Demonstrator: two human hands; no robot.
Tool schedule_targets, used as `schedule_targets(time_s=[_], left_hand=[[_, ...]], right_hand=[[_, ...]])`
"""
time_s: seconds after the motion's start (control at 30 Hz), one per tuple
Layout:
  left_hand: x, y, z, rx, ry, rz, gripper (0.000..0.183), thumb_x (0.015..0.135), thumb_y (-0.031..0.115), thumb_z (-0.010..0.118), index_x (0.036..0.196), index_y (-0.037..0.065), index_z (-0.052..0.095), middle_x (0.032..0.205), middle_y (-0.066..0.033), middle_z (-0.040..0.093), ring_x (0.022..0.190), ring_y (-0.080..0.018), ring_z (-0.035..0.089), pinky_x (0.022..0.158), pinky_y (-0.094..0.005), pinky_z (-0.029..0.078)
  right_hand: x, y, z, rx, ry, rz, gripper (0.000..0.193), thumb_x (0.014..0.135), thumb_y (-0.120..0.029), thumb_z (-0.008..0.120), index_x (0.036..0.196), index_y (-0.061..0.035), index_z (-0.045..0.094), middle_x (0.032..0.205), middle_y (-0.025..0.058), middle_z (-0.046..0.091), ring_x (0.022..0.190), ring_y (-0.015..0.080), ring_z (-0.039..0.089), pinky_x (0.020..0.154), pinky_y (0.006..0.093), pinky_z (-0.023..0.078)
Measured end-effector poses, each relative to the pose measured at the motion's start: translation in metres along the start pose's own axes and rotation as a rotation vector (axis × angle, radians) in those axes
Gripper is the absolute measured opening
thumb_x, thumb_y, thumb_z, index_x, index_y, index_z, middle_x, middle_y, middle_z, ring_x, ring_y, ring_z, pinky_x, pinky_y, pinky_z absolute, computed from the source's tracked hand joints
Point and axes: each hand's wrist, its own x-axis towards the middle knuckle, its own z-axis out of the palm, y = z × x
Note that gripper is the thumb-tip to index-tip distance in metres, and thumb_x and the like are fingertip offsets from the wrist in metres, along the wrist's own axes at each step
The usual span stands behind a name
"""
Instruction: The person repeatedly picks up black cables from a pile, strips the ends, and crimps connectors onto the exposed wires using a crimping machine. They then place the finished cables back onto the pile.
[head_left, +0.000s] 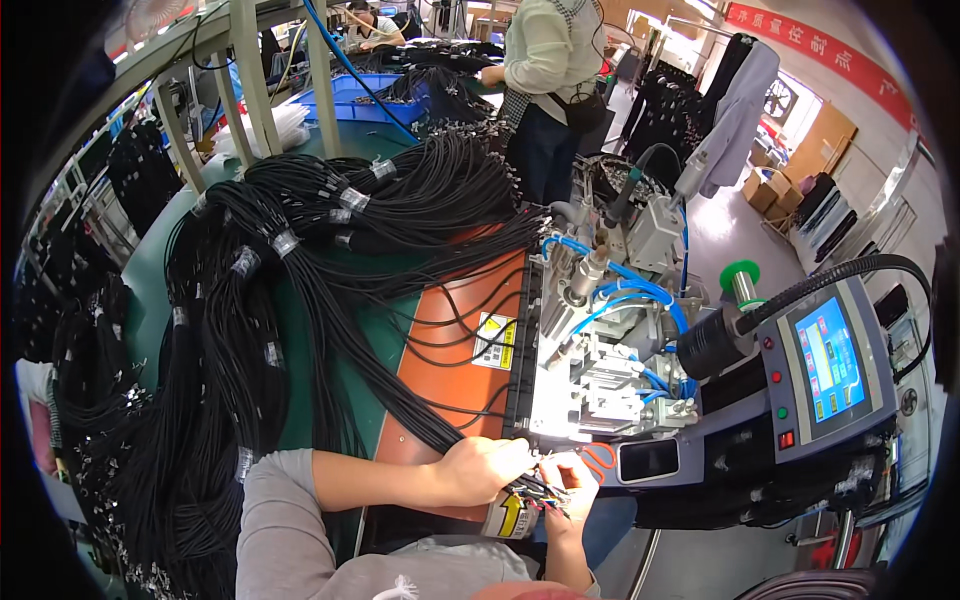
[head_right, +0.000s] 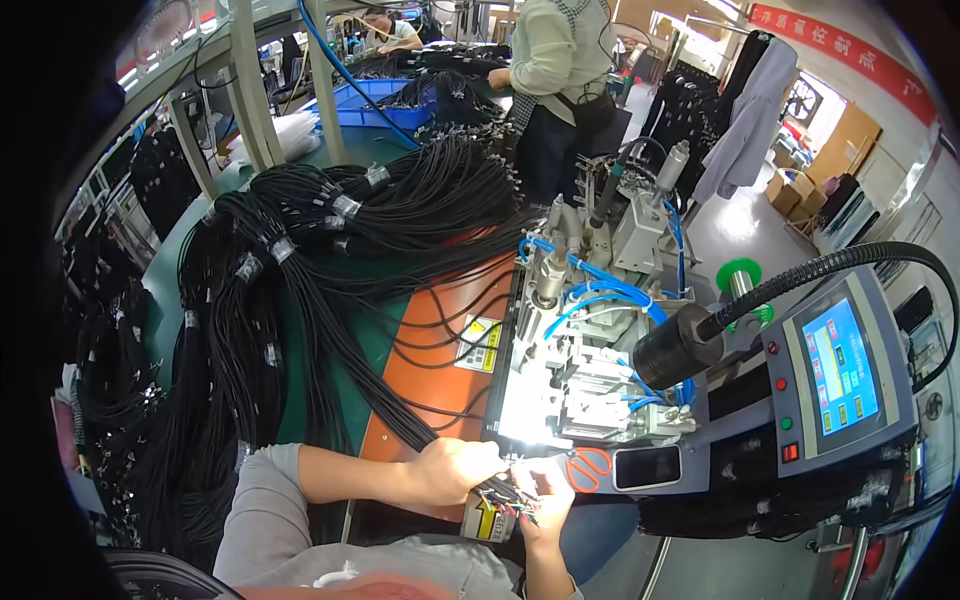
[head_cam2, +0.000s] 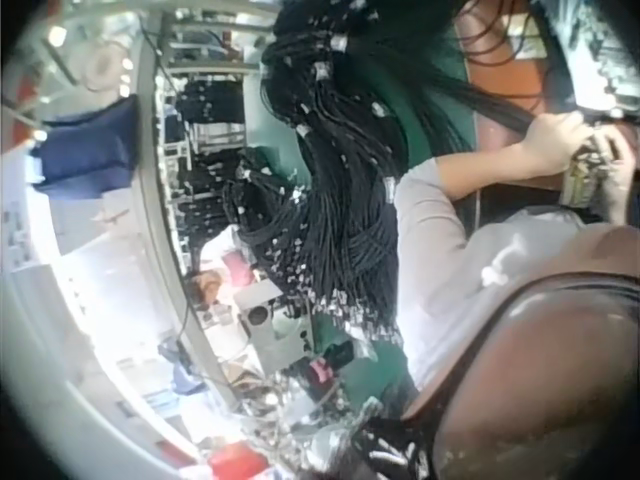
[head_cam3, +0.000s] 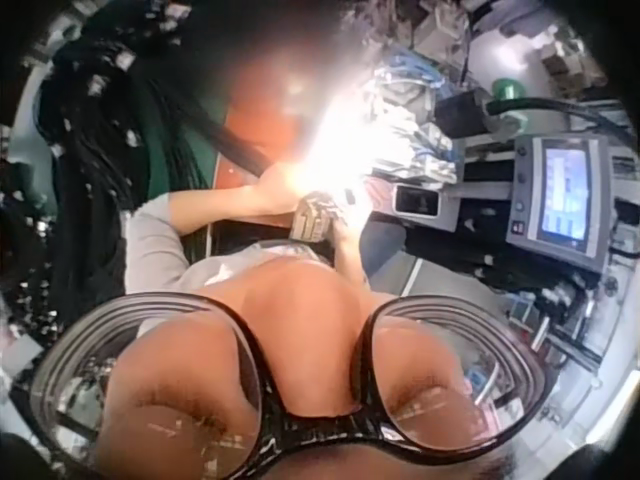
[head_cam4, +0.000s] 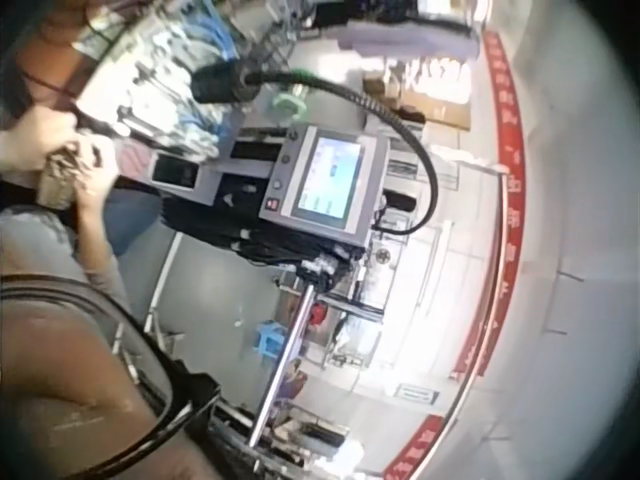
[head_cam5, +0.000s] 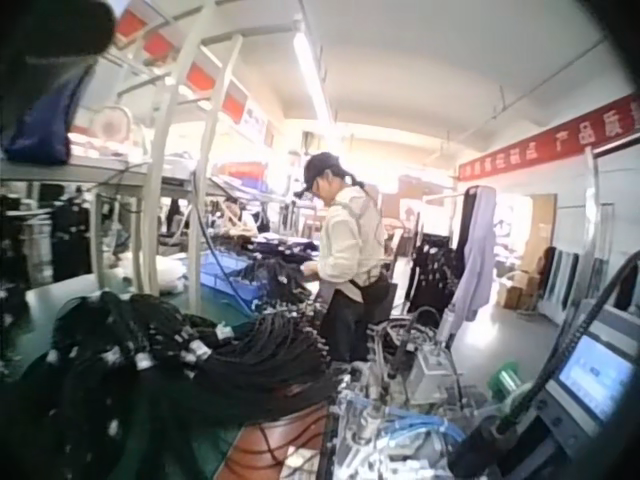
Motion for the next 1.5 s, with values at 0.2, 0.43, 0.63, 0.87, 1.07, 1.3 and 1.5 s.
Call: schedule_targets(time_s=[0.2, 0.43, 0.63, 0.87, 1.07, 1.3, 1.5], left_hand=[[-0.002, -0.002, 0.002, 0.024, -0.020, -0.001, 0.024, 0.066, 0.010, 0.067, 0.089, 0.004, 0.061, 0.076, -0.0085, 0.056, 0.064, -0.0255, 0.061, 0.056, -0.0350, 0.049], [-0.001, 0.000, 0.000, 0.040, -0.012, 0.021, 0.027, 0.065, 0.011, 0.067, 0.091, 0.005, 0.061, 0.076, -0.0081, 0.057, 0.063, -0.0252, 0.061, 0.056, -0.0344, 0.050], [0.005, 0.001, -0.012, 0.043, -0.078, -0.051, 0.020, 0.068, 0.011, 0.061, 0.087, 0.005, 0.059, 0.078, -0.0087, 0.054, 0.067, -0.0241, 0.059, 0.055, -0.0343, 0.048], [0.010, 0.004, -0.005, -0.002, -0.001, -0.035, 0.019, 0.068, 0.007, 0.067, 0.085, 0.002, 0.061, 0.072, -0.0067, 0.053, 0.059, -0.0216, 0.057, 0.050, -0.0329, 0.046], [0.009, 0.001, -0.006, 0.076, -0.052, -0.016, 0.016, 0.074, 0.010, 0.067, 0.083, 0.000, 0.059, 0.072, -0.0070, 0.050, 0.060, -0.0200, 0.057, 0.050, -0.0316, 0.046], [0.006, -0.001, -0.005, 0.106, -0.091, -0.020, 0.016, 0.075, 0.011, 0.066, 0.085, 0.000, 0.059, 0.074, -0.0063, 0.050, 0.063, -0.0189, 0.057, 0.051, -0.0301, 0.046], [0.008, 0.001, -0.006, 0.192, -0.100, 0.033, 0.014, 0.072, 0.011, 0.062, 0.083, 0.004, 0.058, 0.074, -0.0032, 0.048, 0.064, -0.0144, 0.055, 0.051, -0.0268, 0.045]], right_hand=[[-0.001, -0.001, -0.002, -0.021, -0.029, 0.030, 0.005, 0.083, 0.001, 0.065, 0.085, 0.0013, 0.059, 0.081, 0.0039, 0.060, 0.073, 0.0098, 0.056, 0.069, 0.0238, 0.045], [-0.001, -0.003, -0.001, -0.038, -0.017, -0.037, 0.007, 0.084, -0.003, 0.065, 0.083, -0.0001, 0.058, 0.077, 0.0017, 0.058, 0.069, 0.0080, 0.053, 0.065, 0.0207, 0.042], [0.010, -0.011, 0.008, -0.027, -0.097, -0.046, 0.006, 0.084, 0.000, 0.062, 0.083, 0.0048, 0.060, 0.082, 0.0076, 0.057, 0.074, 0.0150, 0.058, 0.070, 0.0289, 0.048], [0.004, -0.011, 0.004, -0.108, 0.050, -0.048, 0.014, 0.076, 0.006, 0.071, 0.088, 0.0045, 0.063, 0.085, 0.0076, 0.062, 0.075, 0.0122, 0.060, 0.069, 0.0236, 0.048], [0.012, -0.010, 0.004, -0.370, 0.054, -0.239, 0.016, 0.069, 0.007, 0.075, 0.081, 0.0026, 0.065, 0.078, 0.0092, 0.064, 0.071, 0.0147, 0.061, 0.065, 0.0248, 0.048], [0.012, -0.019, 0.002, -0.714, 0.002, -0.445, 0.019, 0.065, 0.001, 0.079, 0.078, -0.0006, 0.066, 0.073, 0.0093, 0.063, 0.067, 0.0211, 0.059, 0.061, 0.0300, 0.047], [0.024, -0.031, -0.005, -0.696, -0.152, -0.306, 0.016, 0.068, 0.000, 0.077, 0.077, -0.0008, 0.064, 0.071, 0.0080, 0.061, 0.066, 0.0204, 0.059, 0.062, 0.0295, 0.048]])
